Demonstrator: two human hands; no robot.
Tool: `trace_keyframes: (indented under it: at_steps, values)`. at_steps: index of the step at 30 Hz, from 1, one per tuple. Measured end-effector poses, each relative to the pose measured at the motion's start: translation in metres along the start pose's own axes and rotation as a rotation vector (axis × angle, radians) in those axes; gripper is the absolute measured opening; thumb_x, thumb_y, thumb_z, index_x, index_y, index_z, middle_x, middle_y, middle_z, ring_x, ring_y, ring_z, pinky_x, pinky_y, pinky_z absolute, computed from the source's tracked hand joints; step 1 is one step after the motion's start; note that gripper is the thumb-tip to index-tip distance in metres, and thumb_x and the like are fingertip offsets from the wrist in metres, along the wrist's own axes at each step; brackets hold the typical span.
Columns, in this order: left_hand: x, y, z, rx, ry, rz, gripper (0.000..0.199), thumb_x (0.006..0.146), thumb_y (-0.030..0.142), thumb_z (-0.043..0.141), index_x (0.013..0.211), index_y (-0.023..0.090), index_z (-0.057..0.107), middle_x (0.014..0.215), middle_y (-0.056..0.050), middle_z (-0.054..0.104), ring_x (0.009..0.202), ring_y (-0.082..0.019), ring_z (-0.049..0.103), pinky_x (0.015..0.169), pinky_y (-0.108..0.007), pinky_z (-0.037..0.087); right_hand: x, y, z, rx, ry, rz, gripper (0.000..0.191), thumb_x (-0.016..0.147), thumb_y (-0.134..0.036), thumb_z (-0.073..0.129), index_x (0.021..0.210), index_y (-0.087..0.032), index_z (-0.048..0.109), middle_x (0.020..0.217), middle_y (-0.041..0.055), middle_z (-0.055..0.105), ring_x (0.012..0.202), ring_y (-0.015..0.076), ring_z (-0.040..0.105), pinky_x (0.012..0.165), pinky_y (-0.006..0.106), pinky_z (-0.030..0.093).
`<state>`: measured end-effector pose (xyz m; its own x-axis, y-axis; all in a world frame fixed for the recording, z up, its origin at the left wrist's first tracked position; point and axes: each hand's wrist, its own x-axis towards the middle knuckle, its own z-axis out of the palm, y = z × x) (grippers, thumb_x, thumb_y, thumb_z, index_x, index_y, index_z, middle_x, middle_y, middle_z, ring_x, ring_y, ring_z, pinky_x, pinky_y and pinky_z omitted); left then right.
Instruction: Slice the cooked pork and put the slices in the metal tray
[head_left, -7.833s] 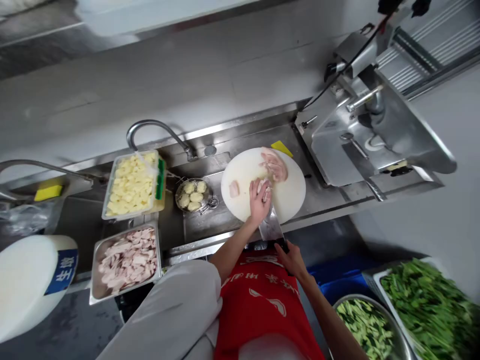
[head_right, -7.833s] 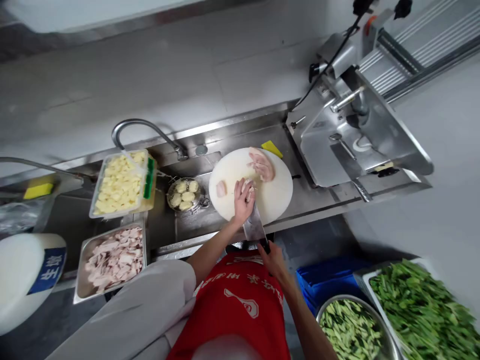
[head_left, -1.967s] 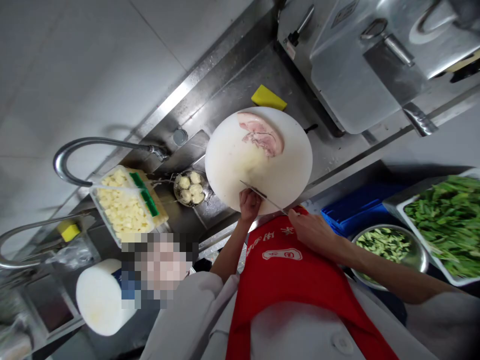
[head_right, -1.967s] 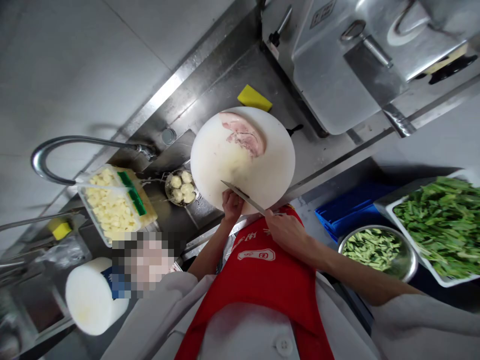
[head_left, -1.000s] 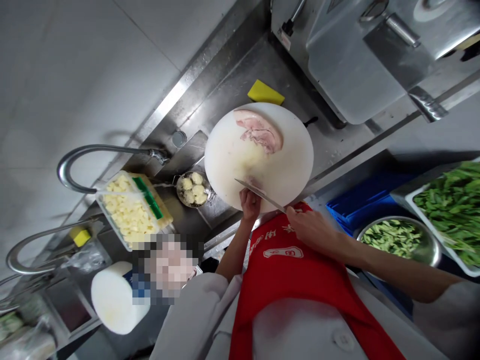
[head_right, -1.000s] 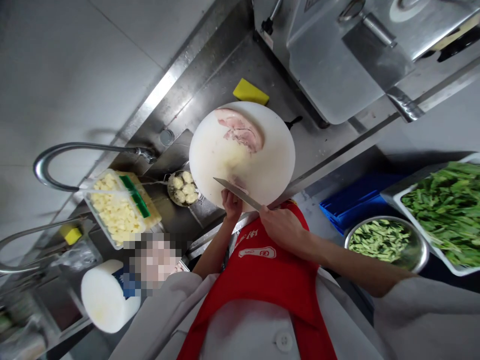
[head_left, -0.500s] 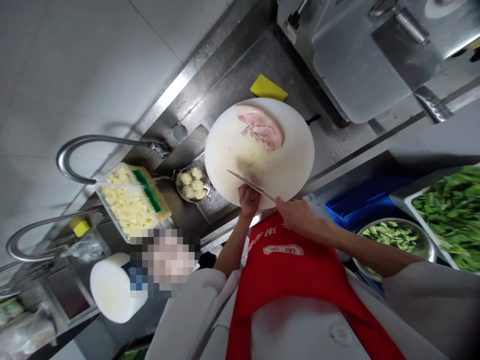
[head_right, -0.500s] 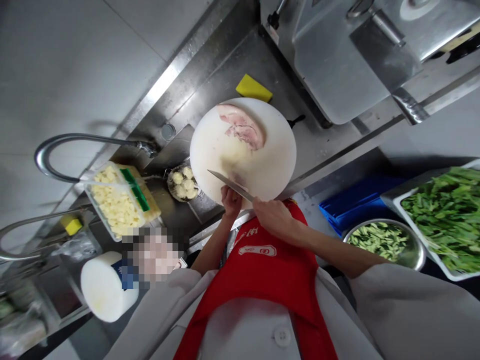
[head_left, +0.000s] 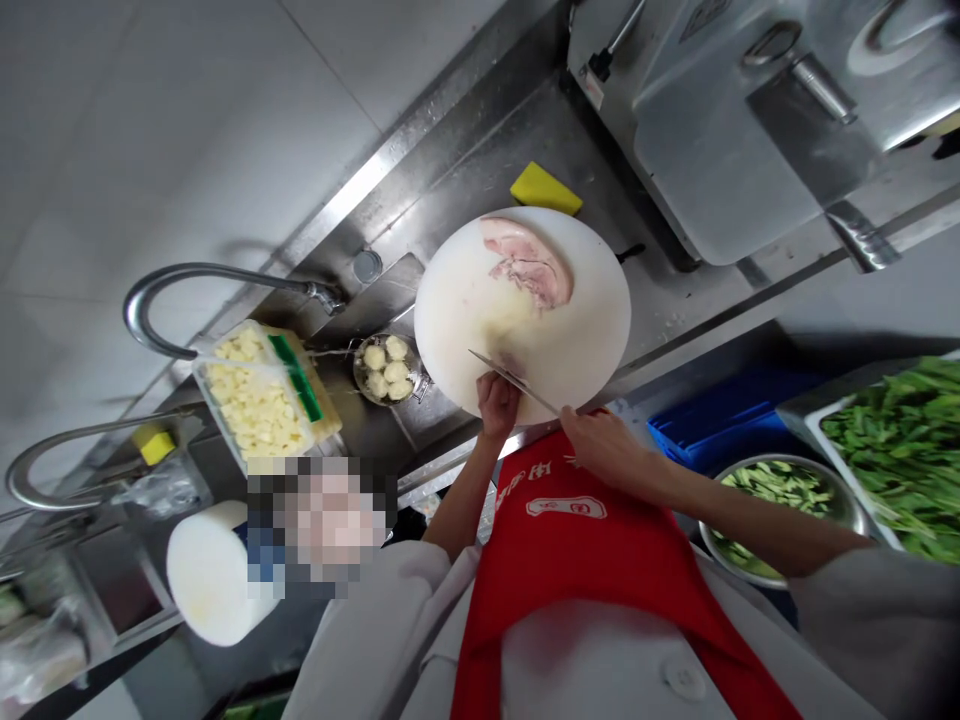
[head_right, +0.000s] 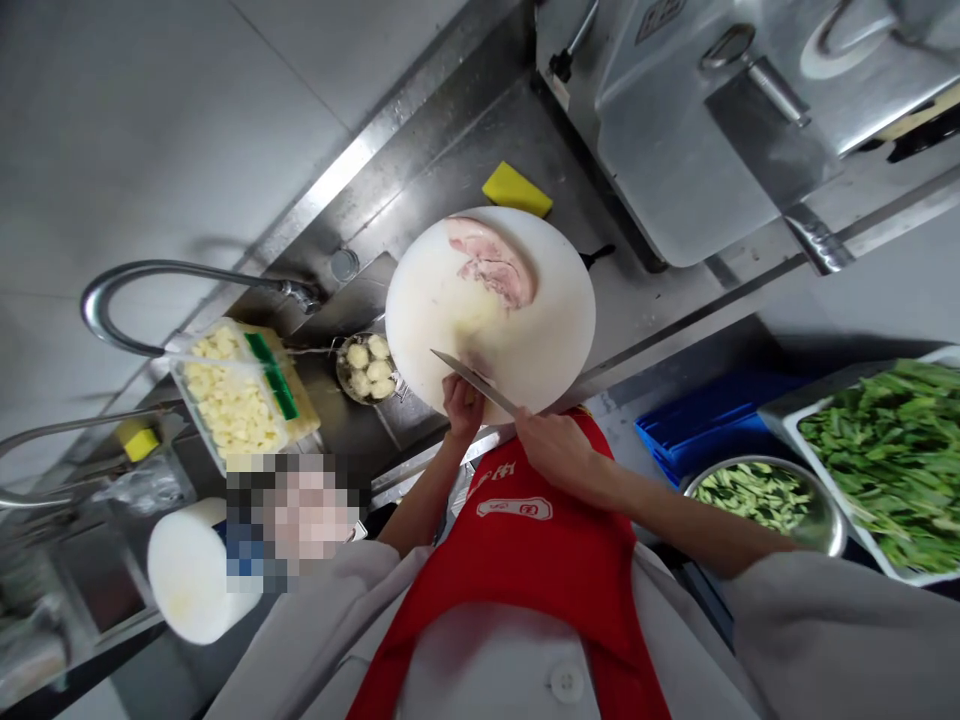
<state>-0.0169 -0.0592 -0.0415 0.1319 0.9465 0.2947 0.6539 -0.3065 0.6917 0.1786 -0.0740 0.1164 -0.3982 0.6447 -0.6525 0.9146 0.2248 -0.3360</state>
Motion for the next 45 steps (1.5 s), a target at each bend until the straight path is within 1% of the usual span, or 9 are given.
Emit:
trace_keyframes:
  at_steps: [4, 10, 16, 19, 24, 31, 36, 41, 45]
  values:
    - [0.001, 0.001, -0.001, 0.006, 0.022, -0.006, 0.016, 0.094, 0.027, 0.055, 0.100, 0.017, 0.066, 0.102, -0.011, 0.064, 0.104, -0.022, 0.057, 0.091, -0.041, 0.049, 0.012, -0.003, -0.002, -0.012, 0.043, -0.042, 0.030, 0.093, -0.006, 0.032, 0.114, -0.009, 0.053, 0.091, 0.0178, 0.070, 0.090, 0.0277, 0.072, 0.071, 0.033, 0.052]
    - [0.000, 0.002, 0.000, -0.018, 0.015, 0.016, 0.013, 0.093, 0.026, 0.057, 0.097, 0.018, 0.067, 0.101, -0.011, 0.064, 0.102, -0.022, 0.057, 0.090, -0.040, 0.050, 0.006, 0.007, 0.019, -0.002, 0.007, -0.011, 0.026, 0.092, -0.010, 0.042, 0.115, -0.009, 0.052, 0.089, 0.0177, 0.071, 0.089, 0.0275, 0.072, 0.071, 0.031, 0.052]
    - [0.003, 0.002, -0.007, -0.047, -0.003, 0.001, 0.015, 0.096, 0.026, 0.053, 0.099, 0.018, 0.065, 0.101, -0.010, 0.063, 0.101, -0.021, 0.058, 0.089, -0.039, 0.051, 0.067, -0.014, 0.007, 0.046, 0.075, -0.006, 0.038, 0.093, -0.009, 0.036, 0.130, -0.006, 0.045, 0.098, 0.0196, 0.072, 0.096, 0.0272, 0.071, 0.078, 0.034, 0.051]
    - [0.007, 0.001, -0.013, -0.100, -0.017, 0.022, 0.014, 0.096, 0.024, 0.053, 0.102, 0.019, 0.064, 0.101, -0.010, 0.064, 0.100, -0.020, 0.058, 0.087, -0.038, 0.053, 0.079, -0.015, 0.002, 0.051, 0.068, -0.001, 0.038, 0.093, -0.009, 0.037, 0.130, -0.008, 0.047, 0.098, 0.0180, 0.072, 0.096, 0.0261, 0.071, 0.079, 0.032, 0.050]
    - [0.005, -0.004, -0.013, -0.099, -0.031, 0.097, 0.014, 0.096, 0.026, 0.054, 0.101, 0.020, 0.065, 0.099, -0.010, 0.063, 0.101, -0.020, 0.059, 0.088, -0.039, 0.053, 0.062, -0.008, -0.003, 0.020, 0.075, -0.006, 0.035, 0.094, -0.011, 0.037, 0.128, -0.009, 0.047, 0.096, 0.0178, 0.072, 0.093, 0.0272, 0.071, 0.077, 0.033, 0.050]
    - [-0.001, -0.011, -0.008, -0.062, -0.072, 0.058, 0.017, 0.096, 0.028, 0.053, 0.106, 0.020, 0.065, 0.101, -0.010, 0.063, 0.106, -0.022, 0.057, 0.092, -0.040, 0.051, 0.001, -0.012, -0.006, -0.102, 0.034, 0.013, 0.030, 0.094, -0.009, 0.035, 0.121, -0.011, 0.047, 0.087, 0.0152, 0.072, 0.085, 0.0272, 0.073, 0.068, 0.031, 0.051]
    - [-0.001, -0.006, -0.009, -0.049, 0.000, 0.065, 0.012, 0.094, 0.025, 0.054, 0.098, 0.020, 0.064, 0.099, -0.009, 0.062, 0.100, -0.020, 0.057, 0.088, -0.038, 0.052, -0.006, -0.007, -0.007, -0.043, 0.050, 0.046, 0.030, 0.094, -0.010, 0.035, 0.122, -0.010, 0.047, 0.085, 0.0151, 0.073, 0.085, 0.0274, 0.073, 0.068, 0.030, 0.049]
    - [-0.003, 0.003, -0.031, -0.056, 0.026, -0.074, 0.009, 0.091, 0.024, 0.055, 0.086, 0.019, 0.060, 0.093, -0.008, 0.060, 0.096, -0.021, 0.056, 0.086, -0.039, 0.050, 0.007, 0.018, -0.016, 0.111, 0.144, 0.112, 0.030, 0.102, -0.027, 0.030, 0.118, -0.012, 0.050, 0.083, 0.0141, 0.071, 0.080, 0.0251, 0.070, 0.067, 0.028, 0.041]
    - [0.021, -0.007, -0.042, 0.008, 0.124, -0.300, 0.013, 0.095, 0.025, 0.048, 0.094, 0.017, 0.059, 0.093, -0.008, 0.058, 0.089, -0.020, 0.056, 0.083, -0.037, 0.049, 0.008, 0.038, -0.022, 0.268, 0.298, 0.150, 0.034, 0.102, -0.038, 0.031, 0.108, -0.015, 0.055, 0.084, 0.0128, 0.071, 0.077, 0.0240, 0.066, 0.064, 0.027, 0.036]
